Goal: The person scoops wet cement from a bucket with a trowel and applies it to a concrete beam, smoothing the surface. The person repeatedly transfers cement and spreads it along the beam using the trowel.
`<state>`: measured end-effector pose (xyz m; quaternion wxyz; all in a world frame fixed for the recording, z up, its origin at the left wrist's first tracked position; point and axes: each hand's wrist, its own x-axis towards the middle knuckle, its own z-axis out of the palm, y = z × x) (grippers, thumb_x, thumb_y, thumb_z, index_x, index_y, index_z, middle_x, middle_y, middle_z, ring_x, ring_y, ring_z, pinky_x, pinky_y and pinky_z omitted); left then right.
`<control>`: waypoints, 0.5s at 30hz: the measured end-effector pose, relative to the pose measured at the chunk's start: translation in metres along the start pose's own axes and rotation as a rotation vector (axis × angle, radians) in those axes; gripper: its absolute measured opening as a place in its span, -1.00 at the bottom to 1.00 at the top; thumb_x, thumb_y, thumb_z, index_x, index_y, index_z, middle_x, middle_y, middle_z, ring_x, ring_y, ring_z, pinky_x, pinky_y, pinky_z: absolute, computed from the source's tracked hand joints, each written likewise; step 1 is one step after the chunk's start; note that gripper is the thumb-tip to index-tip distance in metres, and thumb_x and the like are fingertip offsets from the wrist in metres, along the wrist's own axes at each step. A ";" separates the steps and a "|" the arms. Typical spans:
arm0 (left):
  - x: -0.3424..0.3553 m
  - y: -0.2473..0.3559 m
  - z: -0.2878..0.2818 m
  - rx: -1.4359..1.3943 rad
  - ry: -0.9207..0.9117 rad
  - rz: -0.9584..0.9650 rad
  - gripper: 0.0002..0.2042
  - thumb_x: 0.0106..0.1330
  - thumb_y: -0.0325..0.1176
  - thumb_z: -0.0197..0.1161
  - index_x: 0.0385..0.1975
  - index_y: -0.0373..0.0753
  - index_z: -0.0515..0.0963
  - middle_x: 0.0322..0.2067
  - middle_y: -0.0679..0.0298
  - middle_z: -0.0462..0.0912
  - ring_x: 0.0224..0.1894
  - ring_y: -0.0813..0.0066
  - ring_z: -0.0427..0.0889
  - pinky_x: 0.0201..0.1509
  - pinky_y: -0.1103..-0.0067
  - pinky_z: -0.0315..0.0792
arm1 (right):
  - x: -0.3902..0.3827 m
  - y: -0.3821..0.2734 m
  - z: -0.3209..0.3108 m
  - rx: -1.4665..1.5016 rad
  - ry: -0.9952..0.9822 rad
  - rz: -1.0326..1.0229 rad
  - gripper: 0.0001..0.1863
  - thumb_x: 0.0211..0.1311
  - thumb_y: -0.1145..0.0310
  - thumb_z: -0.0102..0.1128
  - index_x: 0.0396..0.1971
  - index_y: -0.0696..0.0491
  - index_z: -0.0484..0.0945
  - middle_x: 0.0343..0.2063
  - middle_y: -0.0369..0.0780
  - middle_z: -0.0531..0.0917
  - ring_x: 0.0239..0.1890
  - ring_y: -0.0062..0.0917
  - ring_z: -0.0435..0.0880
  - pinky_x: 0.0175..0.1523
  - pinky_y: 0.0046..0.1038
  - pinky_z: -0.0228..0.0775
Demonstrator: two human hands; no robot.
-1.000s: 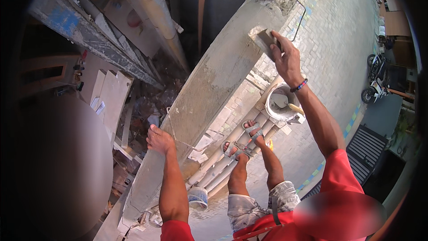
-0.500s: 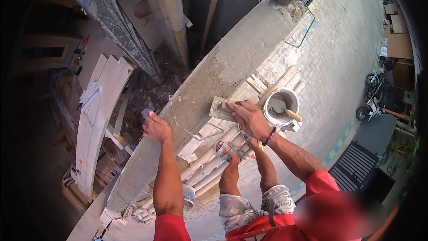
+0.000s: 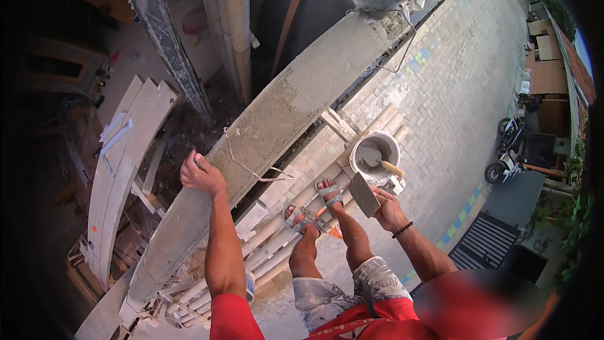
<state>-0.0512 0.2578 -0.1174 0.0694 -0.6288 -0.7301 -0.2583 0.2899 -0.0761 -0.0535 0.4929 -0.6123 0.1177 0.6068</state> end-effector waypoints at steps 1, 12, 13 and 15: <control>-0.003 0.001 -0.005 -0.057 0.090 0.032 -0.58 0.51 0.01 -0.12 -0.07 -0.17 0.59 -0.10 0.16 0.57 0.09 0.15 0.42 0.19 0.16 0.17 | -0.005 0.002 0.009 0.018 -0.029 0.033 -0.69 0.51 0.29 -0.11 0.09 0.07 0.48 -0.12 -0.27 0.66 -0.14 -0.55 0.68 -0.14 -0.39 0.58; -0.196 0.069 -0.143 -1.081 -1.086 -0.464 -0.64 0.47 -0.25 0.10 0.11 -0.37 0.44 -0.12 0.20 0.54 0.00 0.46 0.50 0.11 0.50 0.37 | 0.007 -0.013 0.060 0.443 -0.486 0.097 -0.46 0.52 0.04 -0.28 0.29 0.07 0.30 0.02 -0.02 0.55 -0.35 -0.51 0.56 -0.57 -0.69 0.30; -0.199 0.080 -0.139 -1.132 -1.207 -0.527 -0.61 0.45 -0.27 0.14 0.17 -0.35 0.41 -0.07 0.21 0.54 0.04 0.45 0.49 0.15 0.48 0.35 | 0.011 -0.010 0.059 0.444 -0.502 0.106 -0.49 0.52 0.05 -0.27 0.24 0.08 0.34 -0.03 -0.04 0.57 -0.39 -0.52 0.54 -0.57 -0.68 0.28; -0.195 0.104 -0.125 -1.303 -1.372 -0.638 -0.54 0.41 -0.30 0.19 0.25 -0.30 0.35 0.03 0.23 0.53 0.11 0.44 0.47 0.23 0.44 0.31 | 0.021 -0.004 0.057 0.450 -0.534 0.126 -0.53 0.51 0.06 -0.24 0.13 0.09 0.42 -0.13 -0.08 0.60 -0.48 -0.56 0.48 -0.57 -0.67 0.25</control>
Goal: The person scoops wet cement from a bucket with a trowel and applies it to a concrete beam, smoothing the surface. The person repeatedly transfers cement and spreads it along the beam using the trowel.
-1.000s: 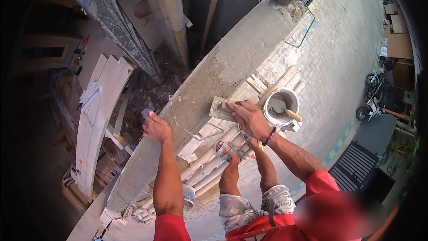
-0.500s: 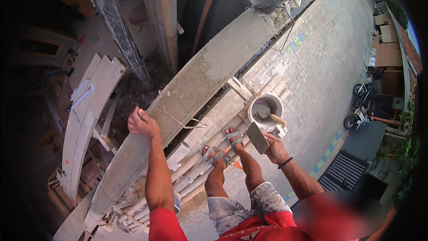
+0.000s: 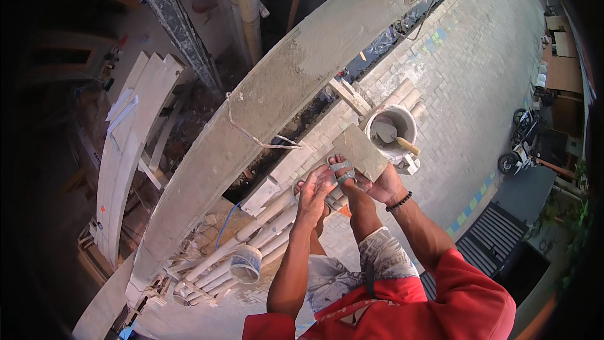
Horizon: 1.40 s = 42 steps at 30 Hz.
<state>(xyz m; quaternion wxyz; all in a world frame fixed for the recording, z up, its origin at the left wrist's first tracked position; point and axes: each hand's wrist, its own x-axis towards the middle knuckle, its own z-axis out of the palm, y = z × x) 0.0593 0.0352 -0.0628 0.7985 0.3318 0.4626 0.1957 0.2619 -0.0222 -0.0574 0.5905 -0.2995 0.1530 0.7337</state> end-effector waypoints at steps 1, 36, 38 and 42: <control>0.010 0.003 0.009 -0.117 -0.072 -0.006 -0.51 0.39 -0.31 0.21 0.28 -0.28 0.33 0.07 0.24 0.52 0.14 0.43 0.46 0.27 0.42 0.28 | 0.003 0.003 -0.011 0.015 -0.007 0.032 -0.55 0.51 0.07 -0.23 0.09 0.09 0.44 -0.18 -0.10 0.60 -0.52 -0.57 0.45 -0.57 -0.66 0.23; 0.351 -0.276 0.074 -0.297 -0.420 0.019 -0.49 0.47 -0.20 0.14 0.32 -0.25 0.22 0.25 0.18 0.36 0.26 0.33 0.34 0.40 0.40 0.15 | 0.043 -0.118 -0.329 -2.449 0.905 -0.078 -0.83 0.05 0.49 0.08 -0.38 0.19 0.62 -0.47 0.04 0.68 -0.38 -0.08 0.71 -0.24 -0.11 0.51; 0.346 -0.278 0.080 -0.275 -0.418 0.040 -0.55 0.49 -0.19 0.11 0.25 -0.29 0.27 0.19 0.17 0.40 0.20 0.39 0.38 0.30 0.45 0.26 | 0.042 -0.120 -0.336 -2.490 0.873 0.026 -0.80 -0.04 0.55 0.09 -0.39 0.18 0.64 -0.47 0.03 0.69 -0.35 -0.10 0.72 -0.22 -0.16 0.55; 0.342 -0.287 0.089 -0.273 -0.332 0.061 -0.59 0.47 -0.20 0.13 0.18 -0.32 0.33 0.13 0.16 0.44 0.14 0.38 0.40 0.28 0.45 0.27 | 0.056 -0.109 -0.360 -2.523 0.776 0.008 -0.80 -0.06 0.52 0.10 -0.41 0.14 0.67 -0.50 0.02 0.70 -0.35 -0.10 0.73 -0.19 -0.17 0.58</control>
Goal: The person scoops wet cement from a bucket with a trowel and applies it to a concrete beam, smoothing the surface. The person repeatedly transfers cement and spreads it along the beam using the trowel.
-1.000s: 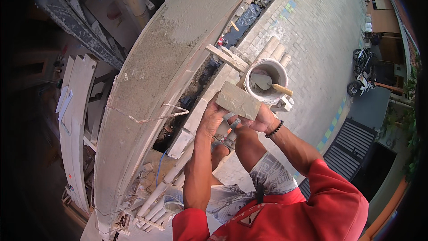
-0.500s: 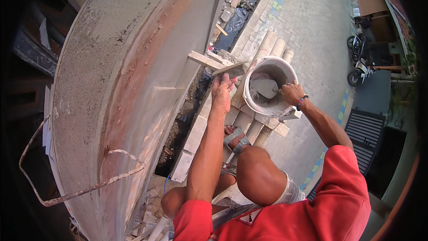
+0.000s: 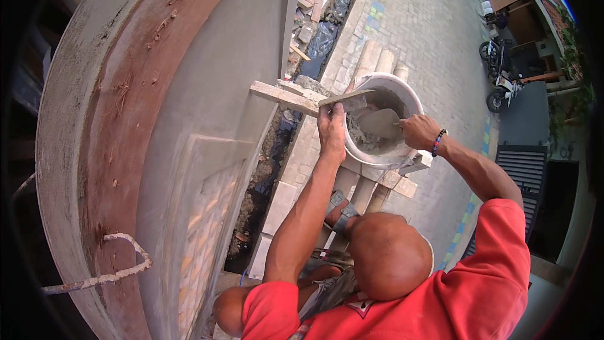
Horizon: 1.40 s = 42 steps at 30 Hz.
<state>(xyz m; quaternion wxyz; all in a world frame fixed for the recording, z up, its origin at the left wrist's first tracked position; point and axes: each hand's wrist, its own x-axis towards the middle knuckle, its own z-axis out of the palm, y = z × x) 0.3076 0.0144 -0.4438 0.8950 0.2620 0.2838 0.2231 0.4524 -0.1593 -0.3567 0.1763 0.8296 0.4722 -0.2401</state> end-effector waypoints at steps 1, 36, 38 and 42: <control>0.000 -0.003 0.002 0.024 0.019 0.013 -0.59 0.47 -0.20 0.13 0.14 -0.36 0.35 0.09 0.13 0.46 0.12 0.37 0.41 0.26 0.46 0.28 | 0.003 -0.001 0.007 0.003 -0.021 -0.029 -0.80 -0.06 0.52 0.10 -0.42 0.14 0.68 -0.50 0.02 0.70 -0.35 -0.10 0.73 -0.19 -0.17 0.58; 0.016 0.012 -0.007 0.127 0.041 0.095 -0.60 0.44 -0.21 0.16 0.18 -0.24 0.36 0.10 0.20 0.50 0.10 0.36 0.50 0.23 0.38 0.33 | -0.042 -0.008 -0.007 1.224 -0.137 0.231 -0.84 0.03 0.51 0.12 -0.36 0.21 0.53 -0.62 -0.34 0.43 -0.65 -0.68 0.37 -0.56 -0.53 0.21; 0.016 0.011 -0.014 0.181 0.056 0.161 -0.59 0.45 -0.21 0.16 0.20 -0.23 0.35 0.12 0.22 0.47 0.12 0.39 0.48 0.23 0.38 0.33 | -0.048 -0.010 -0.003 1.261 -0.113 0.262 -0.82 0.05 0.50 0.11 -0.33 0.22 0.53 -0.62 -0.33 0.43 -0.64 -0.67 0.38 -0.55 -0.53 0.22; 0.007 0.030 -0.023 0.176 0.057 0.123 -0.58 0.45 -0.26 0.16 0.24 -0.21 0.33 0.12 0.24 0.49 0.11 0.41 0.50 0.17 0.37 0.39 | -0.063 -0.020 0.003 1.364 -0.042 0.348 -0.79 0.08 0.49 0.09 -0.27 0.23 0.53 -0.60 -0.32 0.45 -0.62 -0.67 0.39 -0.52 -0.54 0.25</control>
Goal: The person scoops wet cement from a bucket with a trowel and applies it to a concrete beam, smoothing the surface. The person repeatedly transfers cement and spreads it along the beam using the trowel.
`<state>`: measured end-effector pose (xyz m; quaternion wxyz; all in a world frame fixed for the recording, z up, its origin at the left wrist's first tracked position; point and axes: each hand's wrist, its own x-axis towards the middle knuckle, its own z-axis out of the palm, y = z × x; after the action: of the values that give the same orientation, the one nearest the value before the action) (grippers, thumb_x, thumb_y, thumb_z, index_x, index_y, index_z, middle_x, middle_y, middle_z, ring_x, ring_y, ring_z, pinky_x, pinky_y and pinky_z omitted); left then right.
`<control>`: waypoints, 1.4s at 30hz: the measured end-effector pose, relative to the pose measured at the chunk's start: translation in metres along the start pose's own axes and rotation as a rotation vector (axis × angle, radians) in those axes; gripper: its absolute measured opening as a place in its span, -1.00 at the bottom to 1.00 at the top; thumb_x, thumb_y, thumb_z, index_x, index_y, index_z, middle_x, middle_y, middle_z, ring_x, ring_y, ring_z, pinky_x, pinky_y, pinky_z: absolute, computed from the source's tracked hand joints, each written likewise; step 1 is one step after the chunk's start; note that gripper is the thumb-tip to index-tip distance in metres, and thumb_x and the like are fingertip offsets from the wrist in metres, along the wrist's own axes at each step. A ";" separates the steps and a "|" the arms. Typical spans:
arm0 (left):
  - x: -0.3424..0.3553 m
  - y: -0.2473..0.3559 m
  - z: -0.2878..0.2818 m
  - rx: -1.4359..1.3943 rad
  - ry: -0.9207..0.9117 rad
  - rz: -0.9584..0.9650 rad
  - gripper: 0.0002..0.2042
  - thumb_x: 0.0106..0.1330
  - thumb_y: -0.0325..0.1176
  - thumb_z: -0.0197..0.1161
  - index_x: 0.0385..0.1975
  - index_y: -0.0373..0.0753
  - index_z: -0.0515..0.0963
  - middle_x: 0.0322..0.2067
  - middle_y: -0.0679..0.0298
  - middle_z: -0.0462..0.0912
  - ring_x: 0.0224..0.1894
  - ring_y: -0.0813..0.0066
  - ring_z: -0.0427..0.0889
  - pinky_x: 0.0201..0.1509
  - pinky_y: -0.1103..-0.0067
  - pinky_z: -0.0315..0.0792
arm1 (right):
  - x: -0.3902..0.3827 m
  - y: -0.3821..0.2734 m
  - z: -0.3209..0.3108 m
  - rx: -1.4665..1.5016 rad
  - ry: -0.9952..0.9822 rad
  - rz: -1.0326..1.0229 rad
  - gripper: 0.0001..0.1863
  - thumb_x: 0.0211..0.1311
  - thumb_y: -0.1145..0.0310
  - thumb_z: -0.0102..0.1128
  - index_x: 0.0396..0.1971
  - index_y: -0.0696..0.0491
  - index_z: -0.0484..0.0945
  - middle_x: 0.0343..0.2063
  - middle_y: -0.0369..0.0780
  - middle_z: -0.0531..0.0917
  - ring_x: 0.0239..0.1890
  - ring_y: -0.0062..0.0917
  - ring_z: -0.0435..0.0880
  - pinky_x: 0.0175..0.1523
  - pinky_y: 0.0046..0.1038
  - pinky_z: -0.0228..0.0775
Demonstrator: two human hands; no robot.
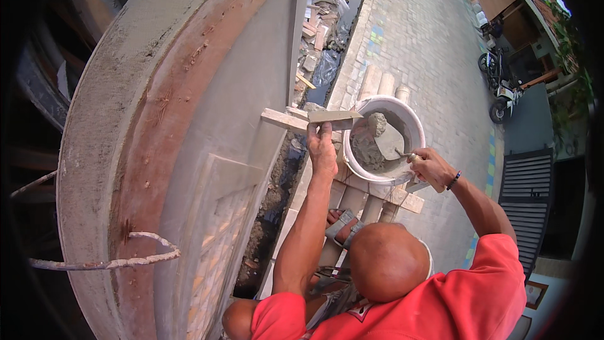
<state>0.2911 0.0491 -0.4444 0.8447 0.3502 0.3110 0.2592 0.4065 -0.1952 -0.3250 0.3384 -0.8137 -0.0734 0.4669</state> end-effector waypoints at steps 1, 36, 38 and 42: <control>-0.001 0.011 -0.002 -0.037 -0.012 -0.027 -0.58 0.45 -0.27 0.16 0.24 -0.21 0.33 0.11 0.24 0.50 0.11 0.41 0.51 0.16 0.37 0.41 | -0.005 -0.003 0.000 0.048 0.015 -0.029 -0.78 0.09 0.49 0.09 -0.25 0.23 0.53 -0.59 -0.32 0.46 -0.60 -0.67 0.41 -0.50 -0.54 0.28; -0.069 0.123 0.016 -0.804 -0.757 -0.301 -0.54 0.35 -0.34 0.25 0.21 -0.35 0.37 0.09 0.11 0.57 0.09 0.34 0.62 0.18 0.35 0.56 | 0.045 -0.041 0.109 -0.197 0.562 -1.210 -0.57 0.02 0.50 0.42 -0.09 0.17 0.47 -0.24 -0.05 0.55 -0.25 -0.17 0.59 -0.15 -0.26 0.48; -0.065 0.124 0.013 -0.805 -0.735 -0.282 -0.53 0.34 -0.34 0.25 0.21 -0.35 0.37 0.10 0.10 0.57 0.09 0.33 0.62 0.19 0.34 0.55 | 0.043 -0.027 0.100 -0.341 0.607 -1.170 -0.57 0.02 0.50 0.42 -0.09 0.17 0.47 -0.25 -0.06 0.54 -0.26 -0.18 0.59 -0.16 -0.26 0.47; -0.062 0.145 0.006 -0.670 -0.597 -0.130 -0.51 0.33 -0.37 0.27 0.23 -0.35 0.35 0.10 0.09 0.57 0.10 0.28 0.61 0.21 0.32 0.53 | 0.017 -0.012 0.074 -0.380 0.579 -0.889 -0.61 0.06 0.52 0.37 -0.10 0.17 0.46 -0.28 -0.08 0.49 -0.28 -0.16 0.58 -0.17 -0.26 0.43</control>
<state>0.2215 0.0953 -0.3108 0.9786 0.0968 -0.0261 0.1797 0.3581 -0.1432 -0.3548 0.3562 -0.8460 -0.3963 0.0154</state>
